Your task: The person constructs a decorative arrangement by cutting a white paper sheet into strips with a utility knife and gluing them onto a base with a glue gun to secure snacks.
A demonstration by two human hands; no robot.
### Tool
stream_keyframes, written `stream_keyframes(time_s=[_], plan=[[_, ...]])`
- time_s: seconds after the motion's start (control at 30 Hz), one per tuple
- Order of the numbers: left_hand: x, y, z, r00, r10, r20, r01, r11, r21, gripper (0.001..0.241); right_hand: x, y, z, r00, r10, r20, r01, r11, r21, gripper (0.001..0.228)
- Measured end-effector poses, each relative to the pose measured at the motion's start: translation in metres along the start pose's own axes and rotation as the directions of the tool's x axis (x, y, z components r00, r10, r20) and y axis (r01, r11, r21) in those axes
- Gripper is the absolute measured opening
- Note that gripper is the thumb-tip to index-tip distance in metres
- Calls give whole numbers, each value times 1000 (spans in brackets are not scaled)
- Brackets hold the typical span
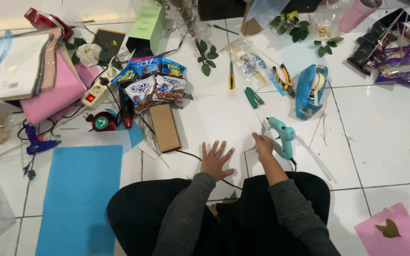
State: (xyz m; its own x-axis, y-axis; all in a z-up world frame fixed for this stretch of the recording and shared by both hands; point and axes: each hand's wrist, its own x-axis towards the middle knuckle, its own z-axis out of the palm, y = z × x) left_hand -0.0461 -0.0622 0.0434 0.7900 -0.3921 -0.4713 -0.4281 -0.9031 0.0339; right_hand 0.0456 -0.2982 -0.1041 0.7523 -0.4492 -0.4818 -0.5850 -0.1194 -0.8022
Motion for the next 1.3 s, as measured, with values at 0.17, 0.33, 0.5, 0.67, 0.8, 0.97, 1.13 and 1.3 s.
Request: stream_keyframes(time_s=[0.17, 0.33, 0.5, 0.67, 0.8, 0.97, 1.13, 1.3], plan=[[-2, -4, 17, 981, -29, -192, 21, 999, -46, 84, -44, -51, -1, 899, -410, -154, 376, 903, -209, 24], [-22, -26, -31, 506, -578, -640, -270, 598, -755, 68, -109, -104, -17, 757, -627, -183, 619, 778, -108, 20], [0, -47, 7, 748, -602, -281, -99, 318, -943, 7, -120, -118, -6, 718, -662, -214, 654, 747, -118, 11], [28, -22, 45, 854, -142, -501, -66, 924, -376, 27, -81, -93, -8, 771, -602, -207, 614, 789, -12, 14], [2, -15, 19, 968, -113, -225, 93, 991, -96, 82, -95, -110, -22, 819, -548, -172, 565, 821, 77, 14], [19, -7, 31, 812, -49, -581, -46, 988, -147, 79, -55, -81, -34, 849, -509, -141, 527, 800, 287, 17], [60, 34, 52, 801, 266, -537, -274, 959, 66, 76, -81, -101, -43, 891, -444, -95, 445, 813, 375, 19], [73, 38, 13, 923, 259, -283, -249, 966, 70, 84, -68, -85, -43, 897, -430, -99, 430, 800, 418, 18]])
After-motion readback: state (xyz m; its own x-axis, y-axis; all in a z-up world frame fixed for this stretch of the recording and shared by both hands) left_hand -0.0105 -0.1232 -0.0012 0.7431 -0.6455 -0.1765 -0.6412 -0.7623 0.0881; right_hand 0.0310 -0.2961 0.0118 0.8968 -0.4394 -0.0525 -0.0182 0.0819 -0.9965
